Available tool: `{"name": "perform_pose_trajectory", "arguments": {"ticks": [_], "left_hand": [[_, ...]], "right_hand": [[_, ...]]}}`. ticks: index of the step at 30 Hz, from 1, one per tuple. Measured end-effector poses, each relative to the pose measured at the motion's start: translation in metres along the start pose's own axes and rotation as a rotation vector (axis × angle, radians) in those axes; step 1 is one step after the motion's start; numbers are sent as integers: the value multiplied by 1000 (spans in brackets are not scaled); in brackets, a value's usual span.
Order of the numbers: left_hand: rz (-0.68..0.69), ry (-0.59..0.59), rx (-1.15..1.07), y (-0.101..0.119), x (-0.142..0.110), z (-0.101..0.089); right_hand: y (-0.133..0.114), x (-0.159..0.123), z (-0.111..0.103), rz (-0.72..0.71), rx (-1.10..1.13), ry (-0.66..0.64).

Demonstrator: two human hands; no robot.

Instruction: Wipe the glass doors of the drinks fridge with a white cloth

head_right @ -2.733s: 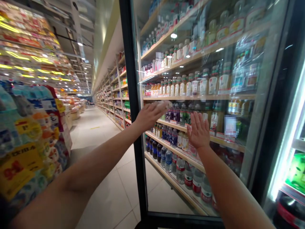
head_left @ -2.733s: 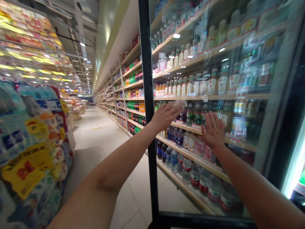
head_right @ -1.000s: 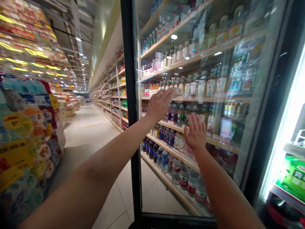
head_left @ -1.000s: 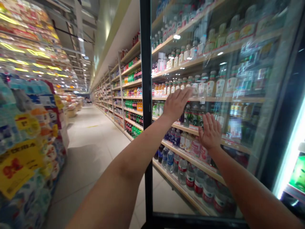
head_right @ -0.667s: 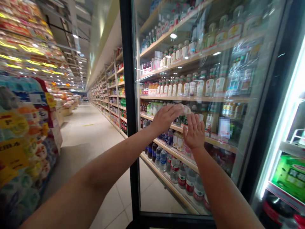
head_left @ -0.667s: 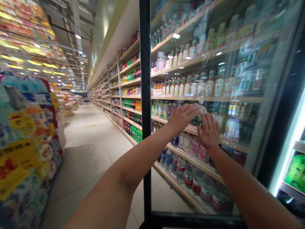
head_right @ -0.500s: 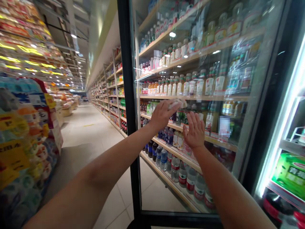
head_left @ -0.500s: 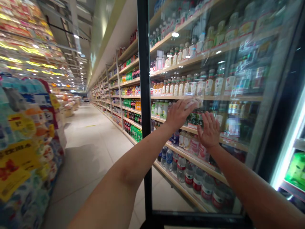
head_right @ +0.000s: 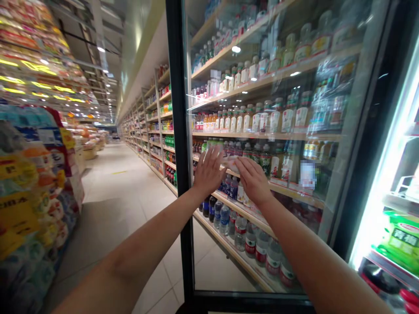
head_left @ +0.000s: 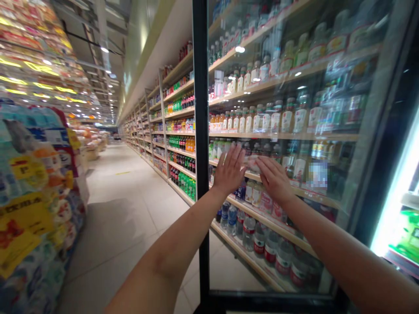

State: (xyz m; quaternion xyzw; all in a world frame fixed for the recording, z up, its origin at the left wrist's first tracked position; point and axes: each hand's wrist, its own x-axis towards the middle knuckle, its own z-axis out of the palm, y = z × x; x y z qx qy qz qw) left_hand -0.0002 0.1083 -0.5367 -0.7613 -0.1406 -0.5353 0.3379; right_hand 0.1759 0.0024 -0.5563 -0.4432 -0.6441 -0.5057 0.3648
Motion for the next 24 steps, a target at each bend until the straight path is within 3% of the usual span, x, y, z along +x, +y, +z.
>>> {"name": "perform_pose_trajectory", "arguments": {"ticks": [3,5,10,12,15,18,22,24], "left_hand": [[15,-126,78,-3,-12,-8],[16,-167,98,-2,-13,-10],[-2,-168,102,1,-11,-8],[-12,-174,86,1,-11,-7],[-21,-177,64,0,-11,-5],[-20,-163,54,-1,-11,-4],[-25,-189,75,-1,-11,-4],[-37,-221,91,0,-10,-5]], "right_hand": [[9,-4,-3,-79,1,-55],[27,2,-11,-102,-10,-58],[75,6,-24,314,-142,258],[74,-6,-22,311,-130,245],[59,-23,-20,161,-92,136],[58,-18,-23,111,-108,60],[71,5,-23,341,-214,185],[66,6,-17,439,-238,261]]}}
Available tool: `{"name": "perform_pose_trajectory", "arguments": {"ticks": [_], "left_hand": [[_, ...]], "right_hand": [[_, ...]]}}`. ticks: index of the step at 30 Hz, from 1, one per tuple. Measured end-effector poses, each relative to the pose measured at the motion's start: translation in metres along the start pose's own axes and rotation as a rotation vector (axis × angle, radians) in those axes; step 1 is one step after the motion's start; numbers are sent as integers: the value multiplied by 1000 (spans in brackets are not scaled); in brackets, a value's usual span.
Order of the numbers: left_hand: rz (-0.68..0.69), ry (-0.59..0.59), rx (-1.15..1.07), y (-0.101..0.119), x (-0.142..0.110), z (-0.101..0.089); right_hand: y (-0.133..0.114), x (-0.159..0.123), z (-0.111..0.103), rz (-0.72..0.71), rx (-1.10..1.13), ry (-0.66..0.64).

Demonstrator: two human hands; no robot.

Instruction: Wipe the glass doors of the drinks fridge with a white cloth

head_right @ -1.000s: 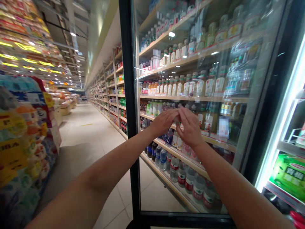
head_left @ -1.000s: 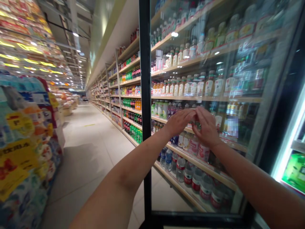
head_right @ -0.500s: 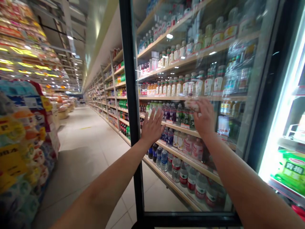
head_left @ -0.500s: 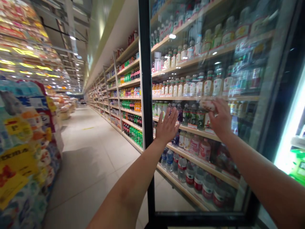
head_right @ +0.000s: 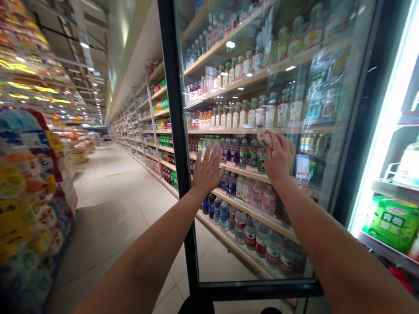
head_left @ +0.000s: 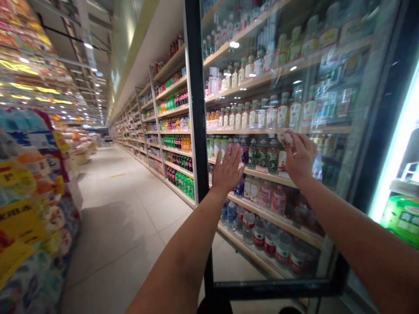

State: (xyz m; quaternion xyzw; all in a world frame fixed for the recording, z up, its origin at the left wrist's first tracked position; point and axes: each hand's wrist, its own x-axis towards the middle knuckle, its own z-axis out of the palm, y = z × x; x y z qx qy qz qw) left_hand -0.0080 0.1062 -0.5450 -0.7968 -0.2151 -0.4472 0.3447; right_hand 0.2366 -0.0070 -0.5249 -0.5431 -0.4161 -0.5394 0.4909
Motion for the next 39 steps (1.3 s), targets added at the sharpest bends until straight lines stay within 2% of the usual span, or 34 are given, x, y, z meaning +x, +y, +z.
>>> {"name": "perform_pose_trajectory", "arguments": {"ticks": [2,4,7,11,13,17,19,23,25,27,31,36,39], "left_hand": [[-10,-25,4,1,0,-1],[-16,-39,-2,1,1,-2],[-23,-42,-16,1,2,-1],[-29,-33,-19,1,1,1],[-26,-26,-17,1,1,1],[-23,-16,-16,1,1,1],[-22,-12,-12,1,1,1],[-20,-4,-1,-1,1,2],[-18,-3,-3,-1,1,1],[-17,-1,-11,-1,0,1],[-11,11,-36,-2,0,2],[-13,24,-88,-3,2,2],[-17,25,-123,-4,3,2]], "right_hand": [[-10,-14,0,-35,-5,-15],[-18,-28,-3,-143,-15,-69],[-20,-26,-7,-242,-8,-133],[-13,-2,-1,-124,27,-37],[-14,-6,2,-101,44,13],[-24,-37,2,-329,85,-100],[-26,-39,3,-386,108,-127],[-25,-12,11,-242,105,-17],[-28,-8,15,-162,93,42],[-35,-18,17,-175,97,33],[-47,-40,15,-265,155,-70],[-50,-14,22,-125,174,2],[-54,-17,24,-97,136,24]]}}
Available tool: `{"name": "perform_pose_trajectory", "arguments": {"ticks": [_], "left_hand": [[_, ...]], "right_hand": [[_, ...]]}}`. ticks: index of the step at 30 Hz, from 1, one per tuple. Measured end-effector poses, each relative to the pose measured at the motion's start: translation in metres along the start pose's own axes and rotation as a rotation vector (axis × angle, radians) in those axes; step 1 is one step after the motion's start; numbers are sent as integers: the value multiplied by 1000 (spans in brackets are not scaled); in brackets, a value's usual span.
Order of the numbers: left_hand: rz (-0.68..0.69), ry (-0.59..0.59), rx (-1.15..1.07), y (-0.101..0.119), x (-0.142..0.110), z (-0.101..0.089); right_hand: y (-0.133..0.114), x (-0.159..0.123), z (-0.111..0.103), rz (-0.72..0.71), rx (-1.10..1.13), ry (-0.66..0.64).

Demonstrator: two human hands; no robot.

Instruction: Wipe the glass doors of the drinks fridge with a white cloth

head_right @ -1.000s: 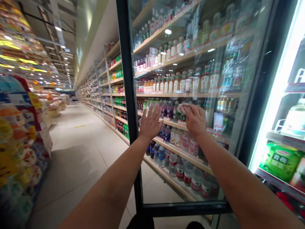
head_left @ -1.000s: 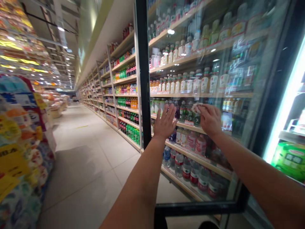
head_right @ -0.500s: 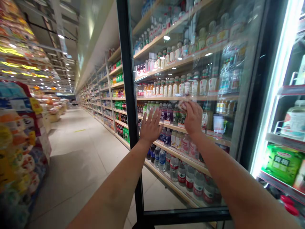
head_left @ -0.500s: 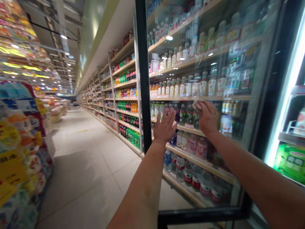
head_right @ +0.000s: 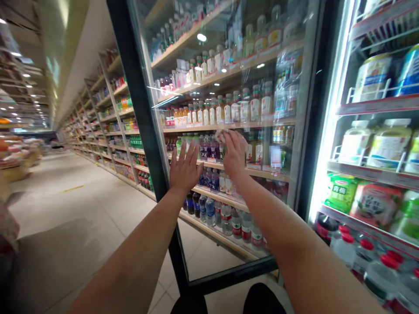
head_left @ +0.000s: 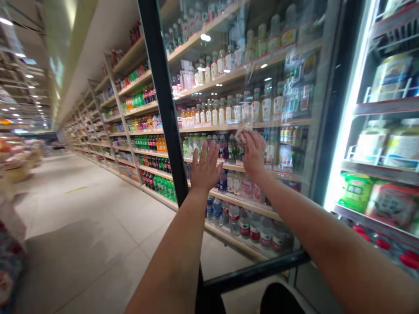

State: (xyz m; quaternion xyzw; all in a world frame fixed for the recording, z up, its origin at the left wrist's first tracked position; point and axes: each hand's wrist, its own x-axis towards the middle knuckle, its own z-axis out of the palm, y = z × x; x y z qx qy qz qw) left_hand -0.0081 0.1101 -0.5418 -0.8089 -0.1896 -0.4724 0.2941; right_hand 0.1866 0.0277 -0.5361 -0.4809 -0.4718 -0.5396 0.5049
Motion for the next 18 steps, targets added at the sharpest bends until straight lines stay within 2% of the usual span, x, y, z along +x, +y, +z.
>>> {"name": "perform_pose_trajectory", "arguments": {"ticks": [3,5,9,11,14,16,18], "left_hand": [[6,1,-8,1,0,-1],[13,9,-4,0,0,0],[10,31,-17,-1,1,1],[4,35,-28,-1,1,2],[0,31,-39,0,1,2],[-5,26,-40,0,1,2],[-8,19,-37,1,2,2]], "right_hand": [[-7,-17,-4,-70,-16,-69],[-8,-19,-6,-108,-7,-130],[-5,1,-6,-49,9,-180],[-7,2,-5,6,2,-176],[-13,-18,-8,33,-13,-189],[-15,-30,-12,-14,-17,-209],[-11,-30,-14,-63,-12,-224]]}}
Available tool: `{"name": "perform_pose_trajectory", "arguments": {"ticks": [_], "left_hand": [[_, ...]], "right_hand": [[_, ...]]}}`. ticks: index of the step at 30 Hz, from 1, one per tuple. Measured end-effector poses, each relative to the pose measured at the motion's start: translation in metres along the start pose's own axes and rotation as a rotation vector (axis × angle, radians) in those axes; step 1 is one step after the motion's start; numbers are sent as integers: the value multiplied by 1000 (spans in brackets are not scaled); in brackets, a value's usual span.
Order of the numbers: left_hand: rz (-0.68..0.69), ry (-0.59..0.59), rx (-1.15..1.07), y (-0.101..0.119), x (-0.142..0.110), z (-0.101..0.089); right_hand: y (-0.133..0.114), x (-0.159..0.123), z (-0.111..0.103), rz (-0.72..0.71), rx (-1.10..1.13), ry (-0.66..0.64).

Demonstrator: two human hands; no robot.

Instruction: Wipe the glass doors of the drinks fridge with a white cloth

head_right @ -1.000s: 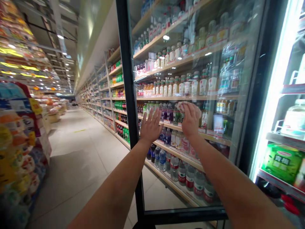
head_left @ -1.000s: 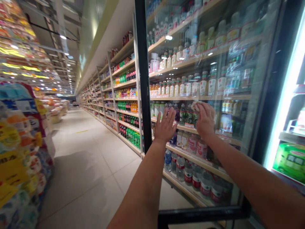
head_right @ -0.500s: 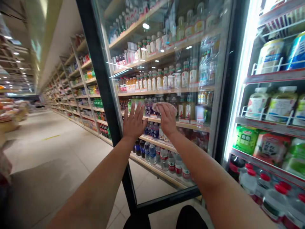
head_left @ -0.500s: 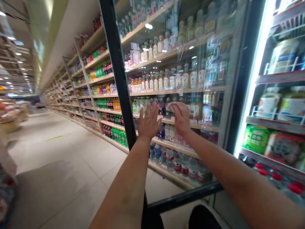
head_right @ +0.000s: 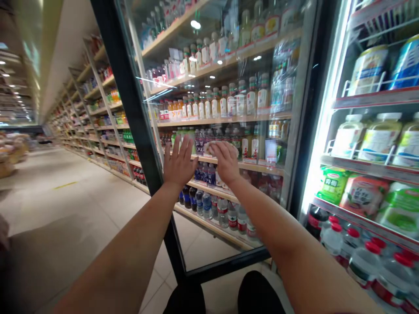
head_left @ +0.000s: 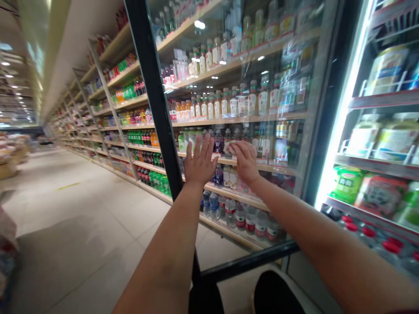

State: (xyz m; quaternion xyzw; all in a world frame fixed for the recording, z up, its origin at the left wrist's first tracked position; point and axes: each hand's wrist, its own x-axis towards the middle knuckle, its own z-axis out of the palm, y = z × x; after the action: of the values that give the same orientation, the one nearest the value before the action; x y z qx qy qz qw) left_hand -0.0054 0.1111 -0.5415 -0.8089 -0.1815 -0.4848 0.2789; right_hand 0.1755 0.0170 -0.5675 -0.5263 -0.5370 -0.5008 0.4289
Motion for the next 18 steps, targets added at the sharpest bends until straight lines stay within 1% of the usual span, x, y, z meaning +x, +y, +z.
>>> {"name": "perform_pose_trajectory", "arguments": {"ticks": [3,5,8,11,14,16,18], "left_hand": [[-4,-15,10,1,0,-1],[-7,-32,10,1,1,-2],[-13,-58,2,3,1,-5],[-22,-72,-13,4,1,-6],[-18,-68,-11,3,0,-4],[-13,-56,-8,2,0,-2],[-15,-53,-20,1,0,-1]], "right_hand": [[8,14,-3,-11,0,-1],[10,19,-3,4,-3,11],[6,5,-1,31,-22,44],[4,-9,0,2,-32,22],[9,-2,0,-17,8,2],[10,7,1,19,31,6],[7,9,2,80,41,22]]}}
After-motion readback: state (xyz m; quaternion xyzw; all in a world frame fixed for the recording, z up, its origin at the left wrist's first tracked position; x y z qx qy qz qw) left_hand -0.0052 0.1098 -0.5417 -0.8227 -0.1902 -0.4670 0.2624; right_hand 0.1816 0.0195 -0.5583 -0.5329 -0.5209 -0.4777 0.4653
